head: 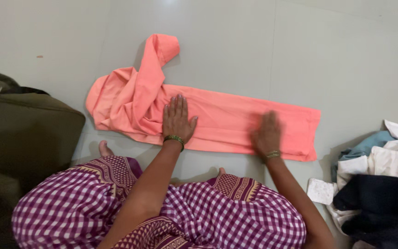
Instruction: The person folds a peach-colored shirt on the floor by hand and then places it into an olive green backpack.
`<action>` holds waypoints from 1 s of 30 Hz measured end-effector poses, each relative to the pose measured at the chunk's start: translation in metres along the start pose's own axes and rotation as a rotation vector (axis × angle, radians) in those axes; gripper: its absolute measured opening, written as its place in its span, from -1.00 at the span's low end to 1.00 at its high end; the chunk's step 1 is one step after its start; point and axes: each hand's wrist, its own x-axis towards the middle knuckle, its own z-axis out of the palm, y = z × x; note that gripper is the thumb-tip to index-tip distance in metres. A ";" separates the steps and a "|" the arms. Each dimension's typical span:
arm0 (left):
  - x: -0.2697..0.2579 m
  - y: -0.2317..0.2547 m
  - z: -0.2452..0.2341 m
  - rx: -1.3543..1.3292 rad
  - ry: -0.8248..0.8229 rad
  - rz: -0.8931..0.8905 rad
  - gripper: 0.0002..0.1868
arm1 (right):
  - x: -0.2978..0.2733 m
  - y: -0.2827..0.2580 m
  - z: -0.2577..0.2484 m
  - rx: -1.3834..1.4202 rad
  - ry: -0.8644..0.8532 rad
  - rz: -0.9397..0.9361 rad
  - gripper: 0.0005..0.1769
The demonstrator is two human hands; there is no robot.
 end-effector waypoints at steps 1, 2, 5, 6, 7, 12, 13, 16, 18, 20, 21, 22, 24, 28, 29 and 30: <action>0.000 -0.001 0.001 0.000 0.009 0.004 -0.11 | 0.004 -0.018 0.002 0.039 -0.019 -0.215 -0.08; 0.000 -0.001 0.002 0.002 0.016 0.015 -0.11 | 0.009 -0.042 0.006 0.095 -0.137 -0.326 -0.07; -0.001 0.001 0.005 0.004 0.010 0.028 -0.10 | 0.021 -0.046 -0.001 0.151 -0.211 -0.369 -0.03; -0.002 0.000 0.004 0.006 0.003 0.020 -0.10 | 0.023 -0.043 0.006 0.152 -0.192 -0.343 -0.02; 0.000 -0.002 0.004 0.009 0.007 0.026 -0.10 | 0.025 -0.023 0.012 0.130 -0.118 -0.179 -0.07; 0.002 0.001 0.000 0.018 -0.037 0.003 -0.08 | -0.011 0.128 0.009 0.049 0.148 0.447 -0.09; 0.002 0.001 -0.002 0.024 -0.056 0.011 -0.09 | -0.025 0.139 0.006 0.069 0.017 0.659 -0.01; 0.002 0.000 -0.003 0.004 -0.060 0.009 -0.10 | -0.051 0.121 0.008 0.016 0.192 0.625 -0.01; -0.001 -0.001 -0.002 -0.035 -0.012 0.012 -0.10 | -0.071 0.086 0.013 0.197 0.342 0.313 -0.03; -0.002 0.000 -0.002 -0.031 -0.058 0.001 -0.10 | -0.070 0.039 0.025 -0.148 -0.144 0.184 -0.13; 0.000 -0.001 -0.003 -0.029 -0.079 -0.001 -0.09 | -0.071 0.028 0.022 -0.087 -0.086 0.181 -0.16; 0.002 -0.002 -0.004 -0.024 -0.067 0.003 -0.11 | -0.074 0.021 0.017 -0.032 -0.028 0.172 -0.18; 0.002 0.000 -0.002 -0.021 -0.057 0.011 -0.13 | -0.078 0.014 0.010 0.032 0.027 0.165 -0.21; 0.002 0.001 -0.002 0.016 -0.042 0.017 -0.15 | -0.077 0.011 0.002 0.058 0.047 0.166 -0.21; 0.005 0.004 -0.001 0.033 -0.050 0.020 -0.17 | -0.076 0.011 0.002 0.064 0.052 0.162 -0.20; 0.007 0.005 0.000 0.054 -0.061 0.027 -0.20 | -0.076 0.010 0.002 0.071 0.055 0.158 -0.20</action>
